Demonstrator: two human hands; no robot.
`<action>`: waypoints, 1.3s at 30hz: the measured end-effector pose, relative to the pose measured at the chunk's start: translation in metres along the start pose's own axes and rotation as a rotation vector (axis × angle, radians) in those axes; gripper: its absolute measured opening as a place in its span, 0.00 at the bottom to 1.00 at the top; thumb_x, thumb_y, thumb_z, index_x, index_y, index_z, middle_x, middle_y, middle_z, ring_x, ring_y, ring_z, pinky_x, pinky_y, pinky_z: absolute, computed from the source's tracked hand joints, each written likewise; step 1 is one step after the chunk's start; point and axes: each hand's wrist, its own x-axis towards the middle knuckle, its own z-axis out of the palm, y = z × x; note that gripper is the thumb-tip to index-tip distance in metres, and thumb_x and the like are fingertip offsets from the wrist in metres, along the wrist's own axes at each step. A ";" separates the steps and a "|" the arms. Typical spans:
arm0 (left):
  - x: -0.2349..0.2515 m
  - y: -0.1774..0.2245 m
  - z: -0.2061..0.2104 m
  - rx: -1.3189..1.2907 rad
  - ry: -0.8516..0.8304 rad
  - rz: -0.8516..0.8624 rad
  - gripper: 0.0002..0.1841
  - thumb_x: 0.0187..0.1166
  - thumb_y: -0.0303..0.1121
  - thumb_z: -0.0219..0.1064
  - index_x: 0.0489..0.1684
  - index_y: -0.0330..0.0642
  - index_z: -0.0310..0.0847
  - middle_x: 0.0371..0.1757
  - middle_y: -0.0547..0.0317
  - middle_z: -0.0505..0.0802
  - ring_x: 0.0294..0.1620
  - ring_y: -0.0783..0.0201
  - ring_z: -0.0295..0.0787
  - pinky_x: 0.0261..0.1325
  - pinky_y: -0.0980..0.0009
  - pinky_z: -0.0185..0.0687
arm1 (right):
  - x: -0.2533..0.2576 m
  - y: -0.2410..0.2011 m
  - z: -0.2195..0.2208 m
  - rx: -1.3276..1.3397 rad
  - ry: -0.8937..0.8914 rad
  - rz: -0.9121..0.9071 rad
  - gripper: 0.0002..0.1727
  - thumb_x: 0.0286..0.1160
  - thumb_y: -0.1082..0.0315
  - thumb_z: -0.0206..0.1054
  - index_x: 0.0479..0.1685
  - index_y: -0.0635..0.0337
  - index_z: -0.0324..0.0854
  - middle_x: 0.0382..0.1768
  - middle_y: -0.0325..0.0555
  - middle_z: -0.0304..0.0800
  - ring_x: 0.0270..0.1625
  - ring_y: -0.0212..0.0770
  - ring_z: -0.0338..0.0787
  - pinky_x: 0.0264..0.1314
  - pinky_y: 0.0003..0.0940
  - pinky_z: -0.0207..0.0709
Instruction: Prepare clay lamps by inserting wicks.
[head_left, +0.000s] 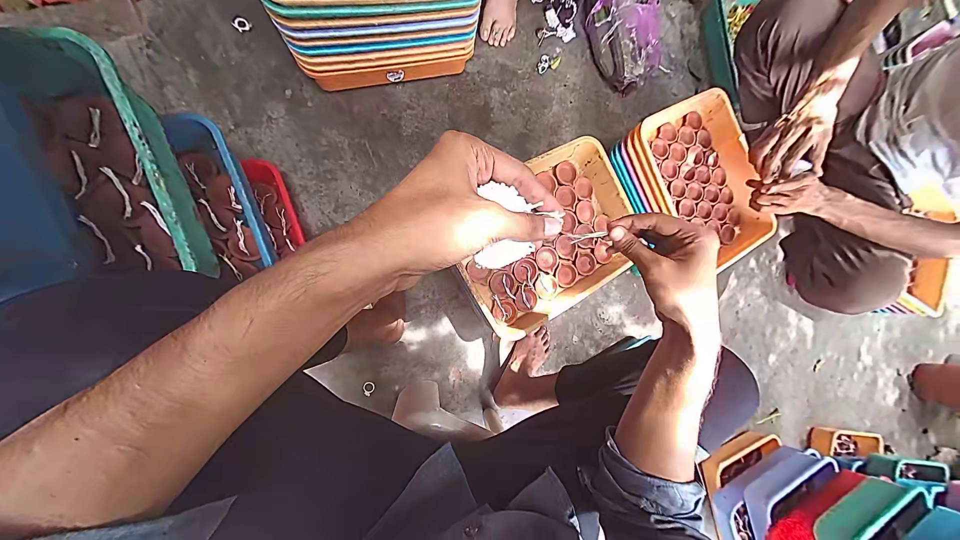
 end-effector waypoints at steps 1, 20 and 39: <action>0.000 0.001 0.000 0.007 0.006 0.003 0.05 0.74 0.31 0.77 0.42 0.43 0.95 0.35 0.58 0.96 0.30 0.67 0.93 0.27 0.76 0.88 | 0.001 0.011 0.001 -0.045 -0.007 0.073 0.08 0.72 0.74 0.76 0.48 0.58 0.91 0.40 0.38 0.95 0.39 0.31 0.94 0.46 0.26 0.90; -0.002 0.001 -0.007 -0.025 0.014 0.029 0.06 0.72 0.30 0.79 0.42 0.42 0.95 0.38 0.60 0.97 0.37 0.70 0.95 0.38 0.76 0.92 | -0.016 0.155 0.094 -0.562 0.085 0.375 0.08 0.65 0.73 0.77 0.43 0.62 0.93 0.42 0.58 0.95 0.45 0.61 0.93 0.51 0.67 0.82; -0.006 0.000 -0.004 -0.023 0.019 0.034 0.04 0.74 0.31 0.77 0.41 0.43 0.95 0.38 0.61 0.97 0.33 0.70 0.94 0.30 0.78 0.88 | -0.013 0.151 0.092 -0.649 -0.038 0.553 0.11 0.66 0.68 0.81 0.43 0.64 0.92 0.47 0.65 0.93 0.54 0.65 0.91 0.61 0.68 0.79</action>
